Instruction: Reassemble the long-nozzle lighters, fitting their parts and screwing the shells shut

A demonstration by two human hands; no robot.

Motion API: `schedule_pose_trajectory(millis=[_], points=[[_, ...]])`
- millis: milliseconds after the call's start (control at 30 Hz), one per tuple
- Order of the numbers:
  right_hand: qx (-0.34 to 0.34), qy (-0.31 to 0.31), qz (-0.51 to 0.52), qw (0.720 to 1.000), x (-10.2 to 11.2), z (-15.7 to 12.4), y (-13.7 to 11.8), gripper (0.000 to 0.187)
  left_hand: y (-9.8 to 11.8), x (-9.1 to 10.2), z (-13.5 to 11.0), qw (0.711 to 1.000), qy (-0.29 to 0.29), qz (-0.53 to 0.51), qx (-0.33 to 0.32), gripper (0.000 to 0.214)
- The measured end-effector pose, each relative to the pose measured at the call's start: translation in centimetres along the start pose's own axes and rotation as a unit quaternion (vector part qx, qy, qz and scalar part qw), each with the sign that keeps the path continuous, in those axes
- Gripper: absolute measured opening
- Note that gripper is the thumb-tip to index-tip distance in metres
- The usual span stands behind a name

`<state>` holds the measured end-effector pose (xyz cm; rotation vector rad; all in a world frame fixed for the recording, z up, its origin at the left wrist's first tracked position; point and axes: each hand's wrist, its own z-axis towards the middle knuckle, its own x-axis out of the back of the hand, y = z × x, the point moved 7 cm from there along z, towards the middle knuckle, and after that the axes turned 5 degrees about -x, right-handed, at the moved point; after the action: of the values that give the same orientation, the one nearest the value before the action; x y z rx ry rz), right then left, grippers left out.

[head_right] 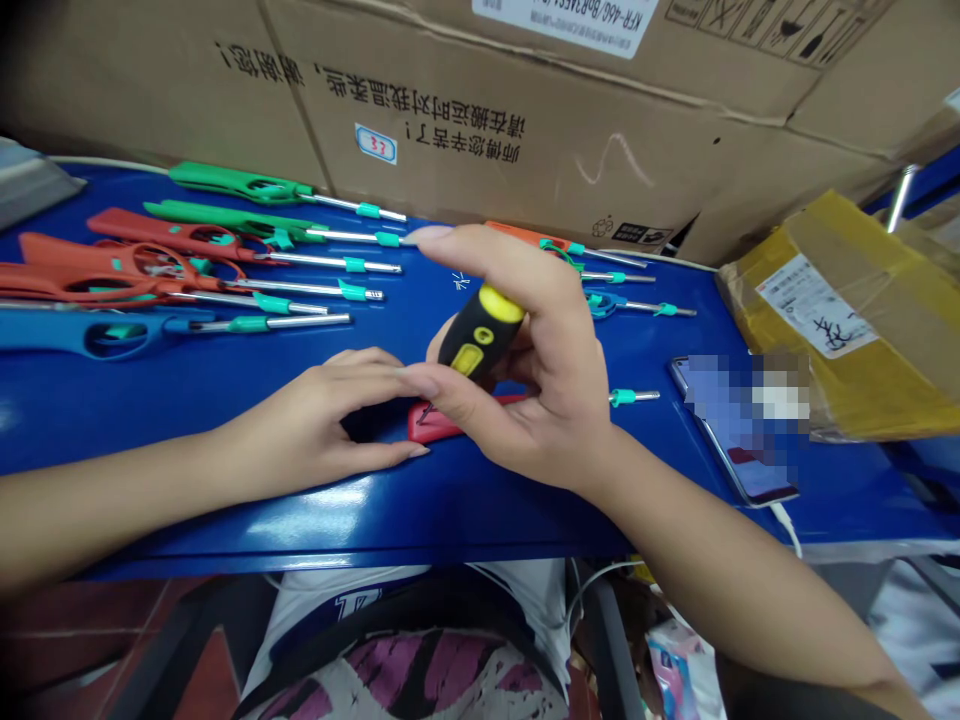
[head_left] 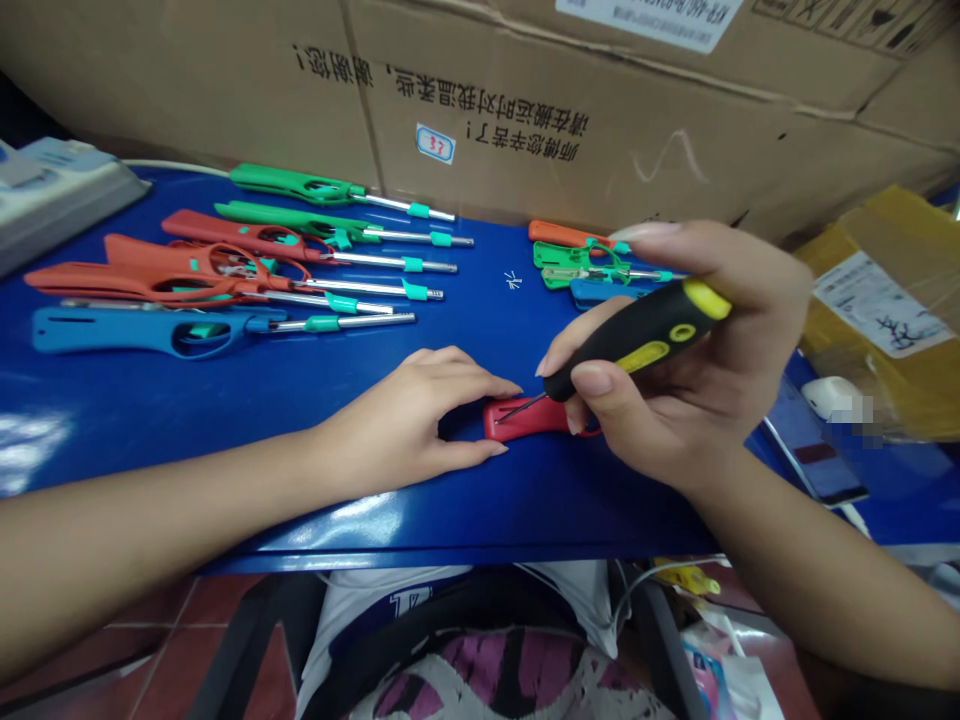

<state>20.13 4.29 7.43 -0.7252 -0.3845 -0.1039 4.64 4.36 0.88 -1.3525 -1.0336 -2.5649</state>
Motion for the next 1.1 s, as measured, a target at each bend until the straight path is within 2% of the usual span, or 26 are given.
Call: schedule_pose_trajectory(millis=[167, 267, 400, 500, 567, 667, 767, 833, 900, 967, 1100], points=[[-0.032, -0.002, -0.028, 0.999, -0.2, 0.0, -0.3, 0.048, -0.2, 0.0, -0.1, 1.000, -0.003, 0.000, 0.005, 0.042], [-0.022, -0.021, -0.008, 1.000, -0.2, 0.1, -1.0, 0.045, -0.1, 0.0, 0.0, 1.000, -0.008, -0.009, 0.010, 0.040], [0.051, -0.046, 0.000, 0.998, 0.0, 0.5, -1.9, 0.052, 0.1, -0.1, 0.4, 1.000, -0.011, -0.025, 0.015, 0.033], [0.125, -0.046, -0.077, 0.988, 0.2, 0.9, -2.5, 0.049, 0.1, -0.2, 0.9, 0.998, -0.017, -0.055, 0.022, 0.021], [0.139, -0.050, -0.142, 0.979, 0.3, 1.5, -2.7, 0.046, 0.0, -0.2, 1.2, 0.997, -0.032, -0.052, 0.039, 0.020], [0.113, -0.114, -0.186, 0.969, -0.1, 2.3, -2.7, 0.046, 0.1, 0.0, 1.6, 0.996, -0.052, -0.034, 0.069, 0.023], [0.090, -0.175, -0.170, 0.966, -0.4, 2.5, -2.7, 0.049, 0.6, 0.0, 2.0, 0.992, -0.086, -0.009, 0.092, 0.017], [0.101, -0.163, -0.172, 0.966, -0.3, 2.7, -2.6, 0.040, 0.8, 0.0, 2.2, 0.990, -0.105, 0.009, 0.093, 0.018], [0.115, -0.120, -0.196, 0.966, 0.2, 2.7, -2.4, 0.033, 1.0, -0.1, 2.3, 0.990, -0.116, 0.009, 0.083, 0.028], [0.109, -0.098, -0.212, 0.966, 0.5, 2.7, -1.9, 0.039, 1.0, -0.1, 2.2, 0.992, -0.107, -0.004, 0.072, 0.036], [0.096, -0.133, -0.118, 0.979, 0.6, 2.4, -1.8, 0.046, 0.5, -0.1, 1.7, 0.996, -0.057, -0.027, 0.059, 0.033]])
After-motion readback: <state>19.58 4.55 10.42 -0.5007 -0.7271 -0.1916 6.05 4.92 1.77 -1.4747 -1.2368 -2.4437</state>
